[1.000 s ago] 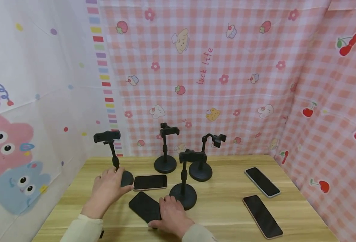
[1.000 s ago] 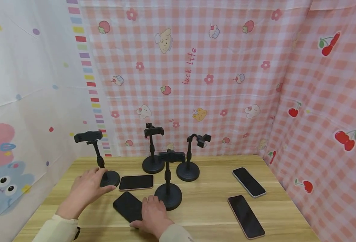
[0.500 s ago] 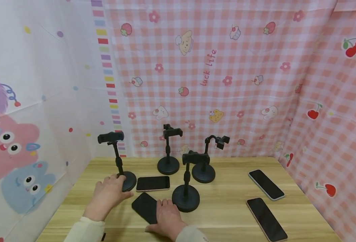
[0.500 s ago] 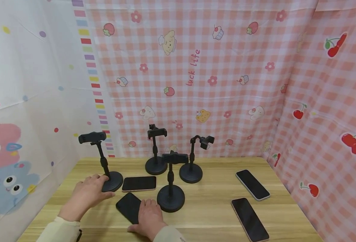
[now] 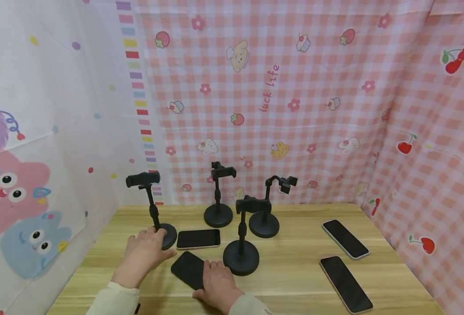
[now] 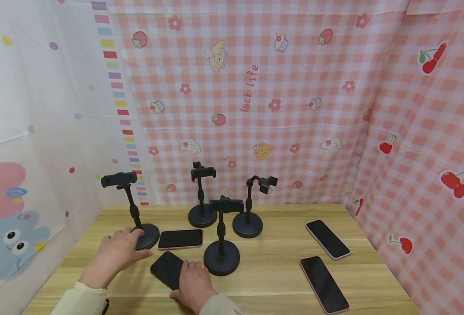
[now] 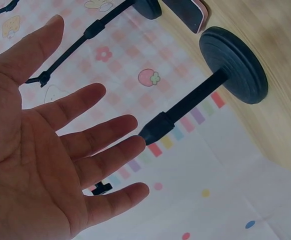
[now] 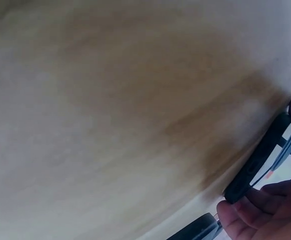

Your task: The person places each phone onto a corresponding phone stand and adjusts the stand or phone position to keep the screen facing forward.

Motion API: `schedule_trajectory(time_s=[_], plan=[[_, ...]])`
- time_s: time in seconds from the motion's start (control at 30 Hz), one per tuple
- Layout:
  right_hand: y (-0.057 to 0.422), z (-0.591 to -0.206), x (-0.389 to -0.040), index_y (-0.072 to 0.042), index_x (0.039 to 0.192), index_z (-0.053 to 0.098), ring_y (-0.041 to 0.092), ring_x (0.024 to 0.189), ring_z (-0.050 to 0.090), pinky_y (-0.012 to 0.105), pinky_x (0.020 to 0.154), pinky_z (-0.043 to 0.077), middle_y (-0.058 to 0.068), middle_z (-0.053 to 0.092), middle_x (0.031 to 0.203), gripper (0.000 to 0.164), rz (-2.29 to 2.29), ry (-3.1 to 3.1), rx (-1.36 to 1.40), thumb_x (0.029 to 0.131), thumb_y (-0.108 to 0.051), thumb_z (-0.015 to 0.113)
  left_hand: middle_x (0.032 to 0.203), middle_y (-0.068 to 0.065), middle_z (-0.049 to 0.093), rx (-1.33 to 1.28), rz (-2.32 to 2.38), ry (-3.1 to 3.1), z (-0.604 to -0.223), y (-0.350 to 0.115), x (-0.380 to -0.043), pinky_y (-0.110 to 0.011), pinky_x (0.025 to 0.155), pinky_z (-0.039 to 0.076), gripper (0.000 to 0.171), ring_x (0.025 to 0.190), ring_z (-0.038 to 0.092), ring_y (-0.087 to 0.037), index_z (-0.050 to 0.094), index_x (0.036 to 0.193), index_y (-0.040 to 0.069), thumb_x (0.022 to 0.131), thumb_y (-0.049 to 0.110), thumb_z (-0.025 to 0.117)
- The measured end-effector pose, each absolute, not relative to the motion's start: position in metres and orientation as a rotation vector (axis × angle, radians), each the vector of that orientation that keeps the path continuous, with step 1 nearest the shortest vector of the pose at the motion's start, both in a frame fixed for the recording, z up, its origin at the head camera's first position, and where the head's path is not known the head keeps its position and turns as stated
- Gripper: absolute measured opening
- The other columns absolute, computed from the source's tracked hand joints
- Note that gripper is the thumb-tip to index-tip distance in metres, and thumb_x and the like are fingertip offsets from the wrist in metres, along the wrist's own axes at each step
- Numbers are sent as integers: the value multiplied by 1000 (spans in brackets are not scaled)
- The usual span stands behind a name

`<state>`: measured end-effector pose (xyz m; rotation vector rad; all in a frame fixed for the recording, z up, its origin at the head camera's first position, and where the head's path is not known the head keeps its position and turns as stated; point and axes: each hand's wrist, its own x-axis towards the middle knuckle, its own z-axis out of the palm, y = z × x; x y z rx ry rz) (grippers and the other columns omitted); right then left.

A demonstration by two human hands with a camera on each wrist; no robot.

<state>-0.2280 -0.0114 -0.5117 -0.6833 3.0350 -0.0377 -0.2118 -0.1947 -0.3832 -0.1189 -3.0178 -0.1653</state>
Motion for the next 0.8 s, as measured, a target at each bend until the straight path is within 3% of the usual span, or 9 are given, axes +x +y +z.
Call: schedule_trajectory(time_s=[0.5,0.8], plan=[[-7,-495,-227,-3,119,52,23,90,52,36,70,46,10,55,98,86,-148,2986,-644,61,-64,70,115,-24,52,-96,-162,-3028,-383,-193,-212,-63,83,30,66,104,48,-43,56,117,6,75,56,63],[-4,-488,-224,-6,92,62,22,73,47,38,62,45,6,47,79,61,-249,2922,-503,55,-53,77,116,-24,52,-85,-171,-3036,-385,-191,-215,-63,84,29,66,106,47,-43,56,118,6,76,56,62]])
